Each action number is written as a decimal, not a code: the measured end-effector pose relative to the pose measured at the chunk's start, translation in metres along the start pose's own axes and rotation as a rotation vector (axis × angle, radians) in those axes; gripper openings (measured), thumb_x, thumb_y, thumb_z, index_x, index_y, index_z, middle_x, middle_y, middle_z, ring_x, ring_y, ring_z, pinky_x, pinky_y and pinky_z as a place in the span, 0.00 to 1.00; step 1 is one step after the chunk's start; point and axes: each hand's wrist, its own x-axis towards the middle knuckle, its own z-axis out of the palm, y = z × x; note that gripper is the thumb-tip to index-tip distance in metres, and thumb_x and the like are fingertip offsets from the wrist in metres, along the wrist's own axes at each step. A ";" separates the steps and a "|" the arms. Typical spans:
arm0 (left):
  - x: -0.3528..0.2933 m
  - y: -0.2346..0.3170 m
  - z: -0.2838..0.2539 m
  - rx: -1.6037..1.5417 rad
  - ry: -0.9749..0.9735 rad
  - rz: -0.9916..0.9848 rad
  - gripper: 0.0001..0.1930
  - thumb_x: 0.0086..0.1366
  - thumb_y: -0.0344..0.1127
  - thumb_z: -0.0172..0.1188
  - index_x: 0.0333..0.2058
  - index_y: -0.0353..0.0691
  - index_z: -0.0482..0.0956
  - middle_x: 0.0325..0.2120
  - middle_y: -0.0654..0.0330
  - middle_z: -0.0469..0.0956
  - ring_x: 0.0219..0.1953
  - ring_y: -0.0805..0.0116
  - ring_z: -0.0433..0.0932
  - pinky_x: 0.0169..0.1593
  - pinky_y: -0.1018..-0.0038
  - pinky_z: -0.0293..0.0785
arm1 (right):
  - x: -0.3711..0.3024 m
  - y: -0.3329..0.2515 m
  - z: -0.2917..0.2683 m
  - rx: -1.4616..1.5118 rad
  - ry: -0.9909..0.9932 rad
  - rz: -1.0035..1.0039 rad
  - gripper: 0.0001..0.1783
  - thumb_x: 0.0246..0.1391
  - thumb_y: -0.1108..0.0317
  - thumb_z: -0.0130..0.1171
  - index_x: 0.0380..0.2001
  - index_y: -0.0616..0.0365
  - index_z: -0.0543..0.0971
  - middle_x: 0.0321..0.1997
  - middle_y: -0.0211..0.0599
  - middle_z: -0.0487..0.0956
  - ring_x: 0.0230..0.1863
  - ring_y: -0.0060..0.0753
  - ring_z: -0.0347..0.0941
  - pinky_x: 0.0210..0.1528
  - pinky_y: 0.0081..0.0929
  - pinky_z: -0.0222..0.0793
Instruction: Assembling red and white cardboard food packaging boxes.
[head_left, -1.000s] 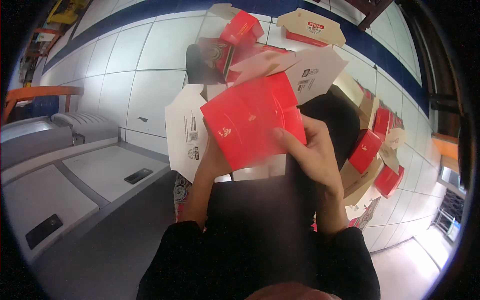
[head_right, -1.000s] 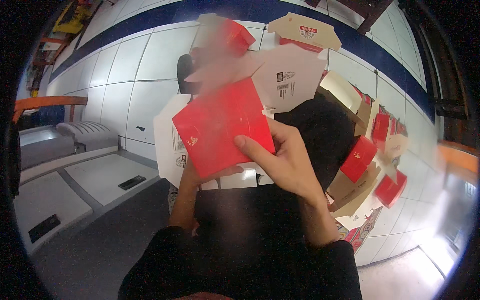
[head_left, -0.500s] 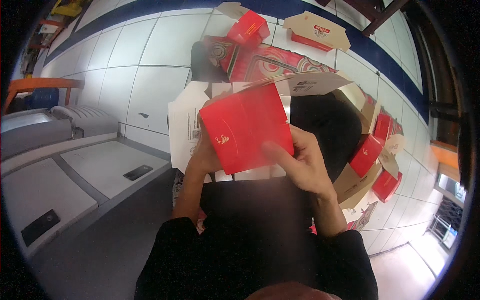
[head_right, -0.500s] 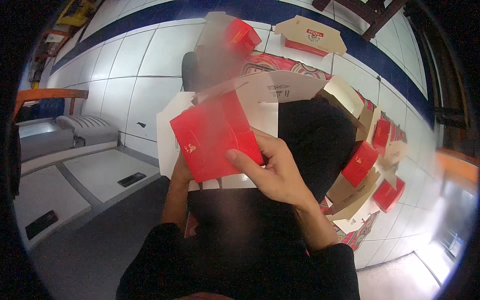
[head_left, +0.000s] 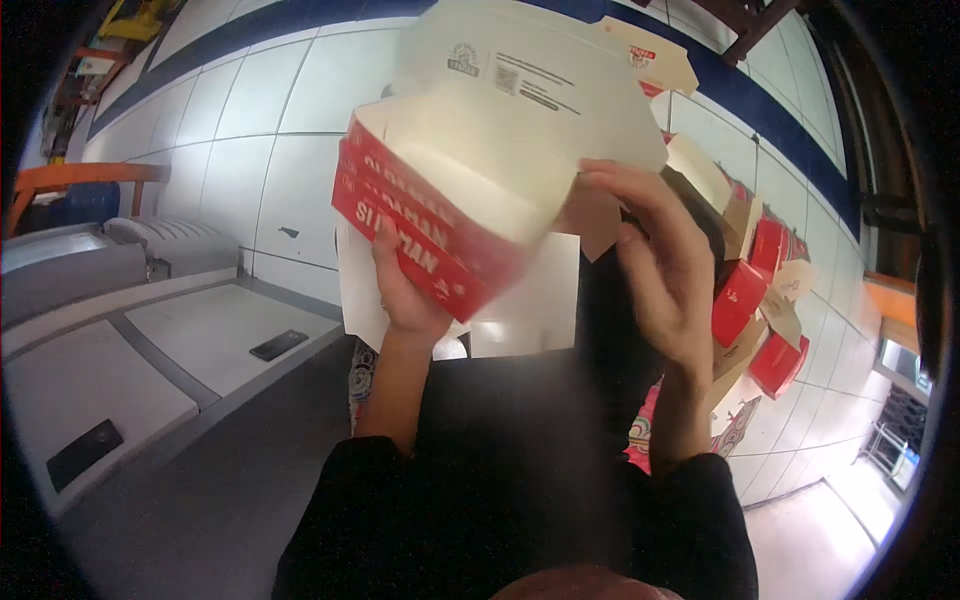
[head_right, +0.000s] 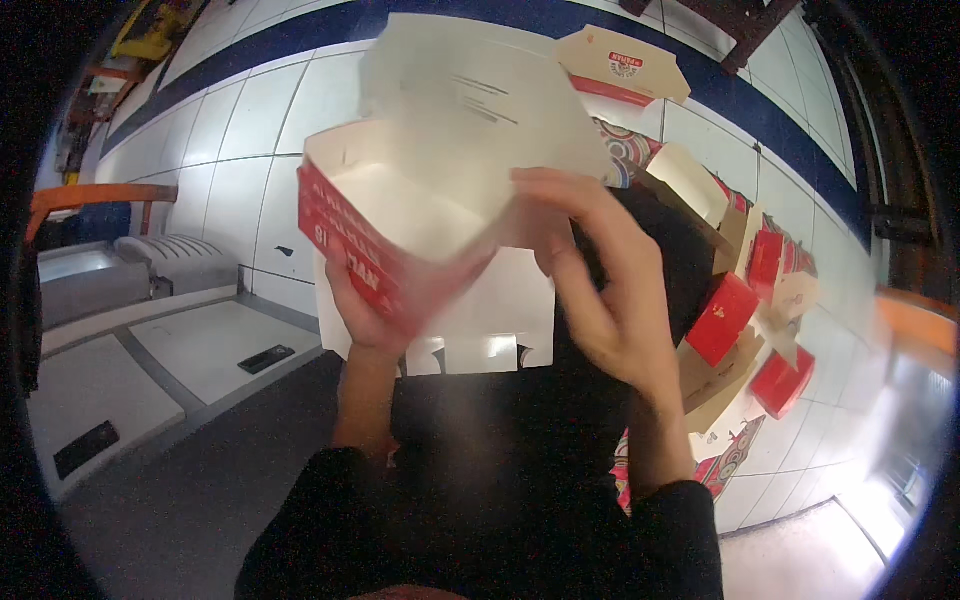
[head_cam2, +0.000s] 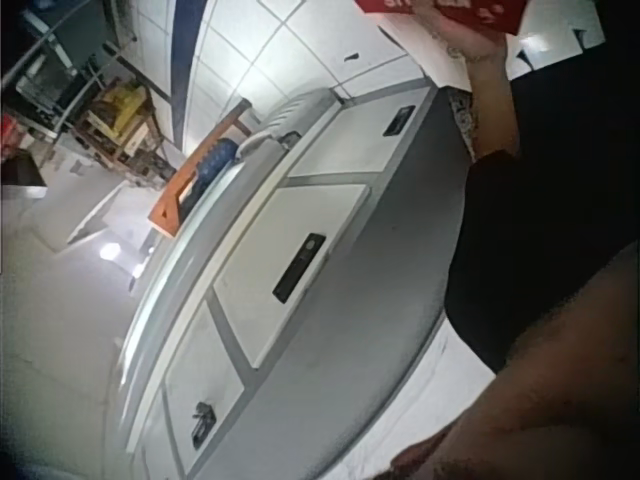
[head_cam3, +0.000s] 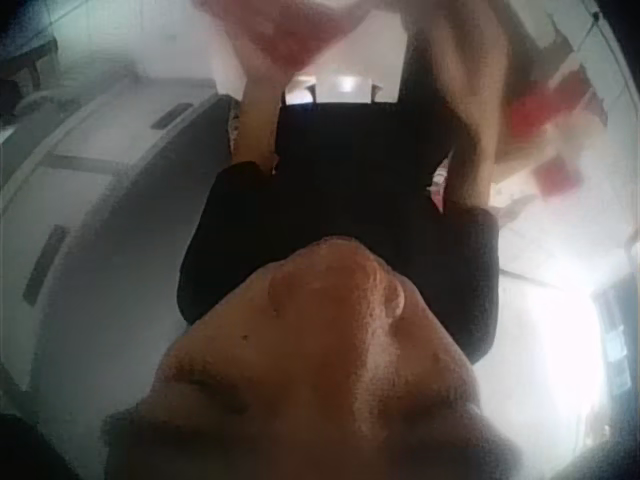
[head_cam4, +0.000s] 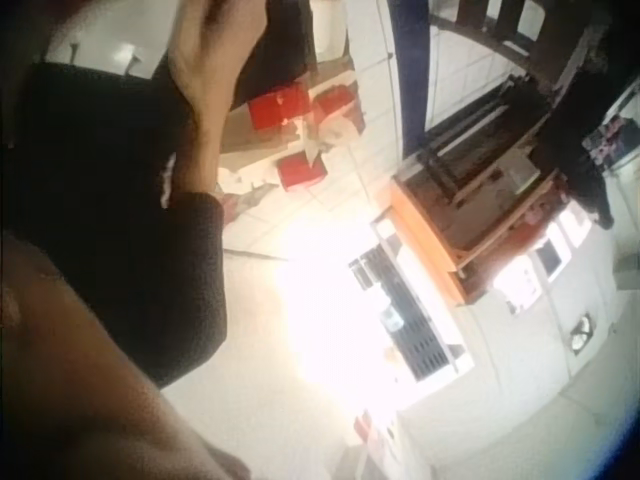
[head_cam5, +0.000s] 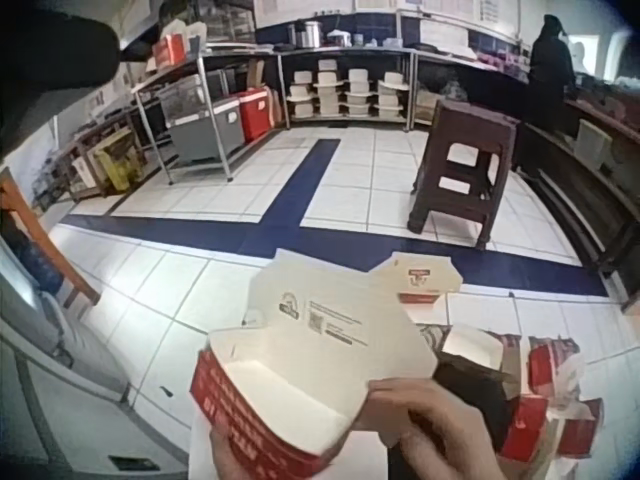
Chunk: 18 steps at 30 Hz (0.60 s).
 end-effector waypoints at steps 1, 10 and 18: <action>-0.003 0.008 0.012 -0.010 0.042 -0.018 0.33 0.74 0.55 0.54 0.69 0.42 0.64 0.61 0.57 0.75 0.59 0.58 0.78 0.62 0.57 0.76 | 0.008 -0.017 -0.003 -0.198 -0.153 -0.055 0.26 0.54 0.84 0.55 0.57 0.60 0.77 0.62 0.48 0.78 0.60 0.47 0.78 0.60 0.33 0.74; -0.009 0.013 0.026 -0.090 0.012 -0.306 0.38 0.71 0.65 0.47 0.71 0.47 0.61 0.64 0.53 0.72 0.65 0.52 0.74 0.63 0.46 0.75 | 0.023 -0.020 0.019 -0.699 -0.237 -0.296 0.23 0.54 0.76 0.58 0.55 0.59 0.73 0.48 0.46 0.78 0.51 0.54 0.78 0.47 0.43 0.78; -0.011 0.023 0.024 -0.032 0.002 -0.331 0.37 0.72 0.63 0.48 0.70 0.45 0.63 0.64 0.52 0.73 0.65 0.51 0.73 0.65 0.48 0.73 | 0.025 -0.009 0.020 -0.758 -0.258 -0.388 0.17 0.55 0.72 0.55 0.48 0.59 0.72 0.40 0.44 0.74 0.45 0.51 0.76 0.40 0.43 0.77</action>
